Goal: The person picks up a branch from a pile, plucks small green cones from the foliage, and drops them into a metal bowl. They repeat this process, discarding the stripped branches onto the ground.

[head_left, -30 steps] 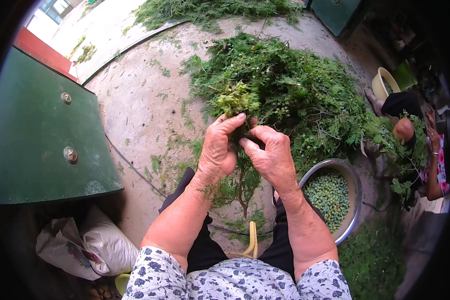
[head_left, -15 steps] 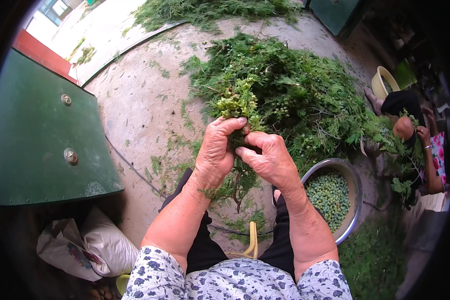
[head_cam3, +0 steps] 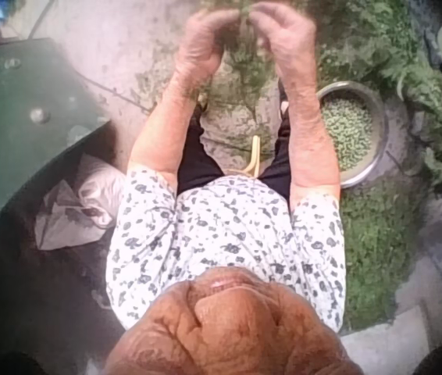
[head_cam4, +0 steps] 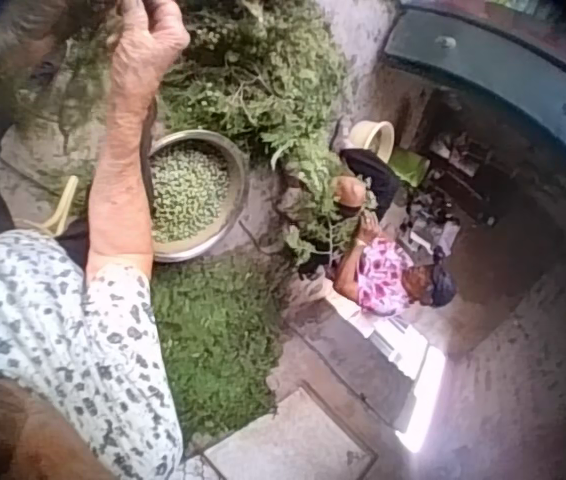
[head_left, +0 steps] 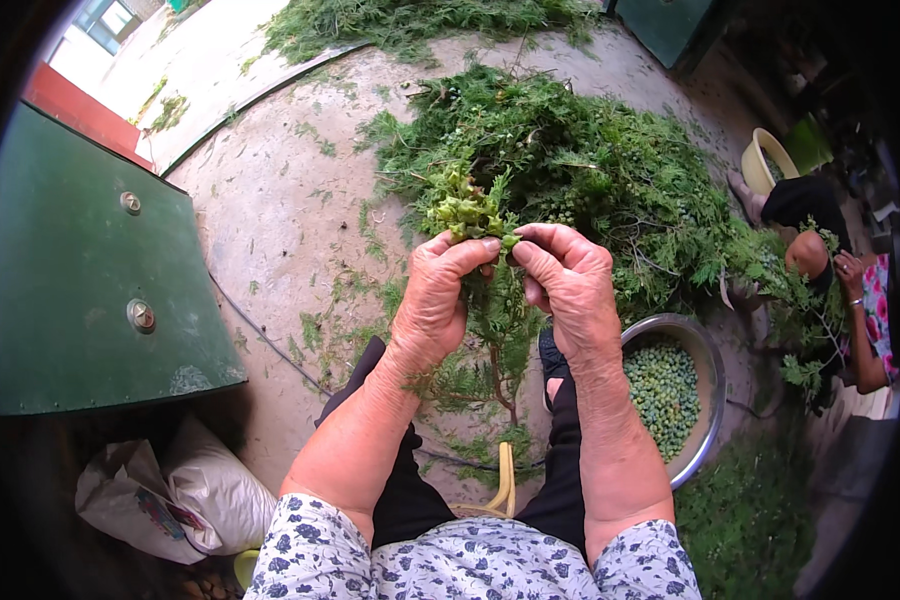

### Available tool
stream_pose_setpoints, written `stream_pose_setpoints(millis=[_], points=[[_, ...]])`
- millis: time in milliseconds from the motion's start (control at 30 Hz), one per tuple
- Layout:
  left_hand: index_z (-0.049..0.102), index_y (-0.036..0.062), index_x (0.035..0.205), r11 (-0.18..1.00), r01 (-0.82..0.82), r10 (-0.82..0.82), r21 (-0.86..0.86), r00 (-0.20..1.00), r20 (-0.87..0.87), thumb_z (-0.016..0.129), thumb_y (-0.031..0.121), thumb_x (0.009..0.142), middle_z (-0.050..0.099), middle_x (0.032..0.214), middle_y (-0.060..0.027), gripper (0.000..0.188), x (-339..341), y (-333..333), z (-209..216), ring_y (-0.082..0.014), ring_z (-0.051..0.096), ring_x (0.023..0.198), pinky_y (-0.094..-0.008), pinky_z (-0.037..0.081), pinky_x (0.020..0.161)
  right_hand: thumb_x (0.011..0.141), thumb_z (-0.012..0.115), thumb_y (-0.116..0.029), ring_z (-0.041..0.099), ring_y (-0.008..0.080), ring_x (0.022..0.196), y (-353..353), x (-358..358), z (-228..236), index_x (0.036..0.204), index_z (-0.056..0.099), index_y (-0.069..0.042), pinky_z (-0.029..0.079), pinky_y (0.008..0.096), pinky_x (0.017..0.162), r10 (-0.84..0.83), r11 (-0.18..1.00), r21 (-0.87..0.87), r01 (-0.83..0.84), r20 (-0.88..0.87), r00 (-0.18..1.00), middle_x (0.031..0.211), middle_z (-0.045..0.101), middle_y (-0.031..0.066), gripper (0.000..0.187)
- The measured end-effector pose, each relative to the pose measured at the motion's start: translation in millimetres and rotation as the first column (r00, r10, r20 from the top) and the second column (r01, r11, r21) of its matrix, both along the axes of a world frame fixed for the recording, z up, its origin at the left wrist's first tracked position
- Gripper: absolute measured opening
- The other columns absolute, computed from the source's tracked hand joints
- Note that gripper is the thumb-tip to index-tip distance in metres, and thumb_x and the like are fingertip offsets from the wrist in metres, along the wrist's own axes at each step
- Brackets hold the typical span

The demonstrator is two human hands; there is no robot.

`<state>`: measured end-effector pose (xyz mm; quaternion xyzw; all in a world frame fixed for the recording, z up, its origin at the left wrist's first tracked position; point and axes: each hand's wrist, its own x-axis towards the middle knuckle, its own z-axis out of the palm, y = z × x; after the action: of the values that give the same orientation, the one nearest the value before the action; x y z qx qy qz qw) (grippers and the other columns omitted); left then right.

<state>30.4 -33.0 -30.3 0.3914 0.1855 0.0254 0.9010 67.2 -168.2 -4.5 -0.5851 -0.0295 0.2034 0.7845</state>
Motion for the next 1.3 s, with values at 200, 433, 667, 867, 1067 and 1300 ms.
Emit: stream_pose_setpoints(millis=[200, 433, 667, 867, 1067, 1300], points=[[0.062, 0.0038, 0.089, 0.998, 0.032, -0.032, 0.059, 0.999, 0.008, 0.066, 0.003, 0.075, 0.061, 0.08, 0.0013, 0.015, -0.6, -3.0, 0.8, -0.0059, 0.052, 0.066, -0.0202, 0.041, 0.062, 0.082, 0.065, -0.009, 0.049, 0.0028, 0.053, -1.1, 1.0, -5.3, 0.092, 0.059, 0.002, 0.039, 0.0168, 0.045, 0.022, 0.999, -0.037, -0.017, 0.132, 0.991, 0.074, 0.059, -0.0004, 0.015], [0.061, 0.0009, 0.093, 0.991, 0.034, -0.041, 0.127, 0.998, 0.056, 0.061, 0.002, 0.078, 0.063, 0.084, -0.0005, 0.015, -5.1, -8.8, 10.3, -0.0056, 0.055, 0.072, -0.0203, 0.045, 0.065, 0.082, 0.063, -0.007, 0.05, 0.0033, 0.054, 2.0, -3.4, -2.6, 0.089, 0.058, 0.001, 0.041, 0.0186, 0.047, 0.025, 0.993, -0.117, -0.01, 0.129, 0.991, 0.072, 0.058, -0.0004, 0.011], [0.062, 0.0008, 0.094, 0.992, -0.015, 0.004, 0.125, 0.997, 0.082, 0.061, 0.002, 0.079, 0.063, 0.085, -0.0008, 0.015, -2.6, -12.7, 5.6, -0.0061, 0.056, 0.074, -0.022, 0.045, 0.067, 0.079, 0.061, -0.004, 0.053, 0.0044, 0.057, 10.4, -12.0, -1.9, 0.086, 0.057, 0.0, 0.043, 0.0216, 0.051, -0.021, 0.869, -0.384, 0.311, 0.601, 0.799, 0.071, 0.057, 0.0009, 0.009], [0.064, 0.0016, 0.093, 0.965, -0.016, 0.0, 0.261, 0.998, 0.061, 0.062, 0.004, 0.08, 0.062, 0.085, 0.0017, 0.013, -5.2, -6.1, 9.3, -0.0041, 0.053, 0.073, -0.0216, 0.043, 0.067, 0.084, 0.057, -0.008, 0.054, 0.0081, 0.059, -1.2, 2.8, 0.8, 0.097, 0.053, 0.0, 0.04, 0.0196, 0.047, -0.031, 0.96, 0.271, 0.071, -0.149, 0.988, 0.077, 0.057, 0.0015, 0.015], [0.064, 0.0021, 0.096, 0.929, 0.016, -0.048, 0.369, 0.996, 0.079, 0.065, 0.006, 0.079, 0.063, 0.085, 0.0018, 0.017, -5.5, -10.0, 8.2, -0.0044, 0.053, 0.075, -0.0211, 0.043, 0.069, 0.084, 0.065, -0.016, 0.049, 0.0039, 0.053, 4.7, 0.8, -9.0, 0.093, 0.057, -0.001, 0.035, 0.017, 0.043, -0.035, 0.992, 0.123, 0.043, -0.064, 0.997, 0.073, 0.056, -0.0006, 0.019], [0.065, 0.0022, 0.095, 0.932, 0.072, -0.093, 0.355, 0.995, 0.044, 0.065, 0.006, 0.078, 0.063, 0.083, 0.0022, 0.017, -6.6, -7.1, 13.4, -0.0044, 0.054, 0.074, -0.0212, 0.044, 0.069, 0.085, 0.062, -0.013, 0.047, 0.0029, 0.051, -1.3, 3.3, -10.5, 0.09, 0.061, 0.0, 0.033, 0.0164, 0.042, -0.039, 0.994, 0.097, 0.047, -0.082, 0.996, 0.067, 0.056, -0.0024, 0.014]])
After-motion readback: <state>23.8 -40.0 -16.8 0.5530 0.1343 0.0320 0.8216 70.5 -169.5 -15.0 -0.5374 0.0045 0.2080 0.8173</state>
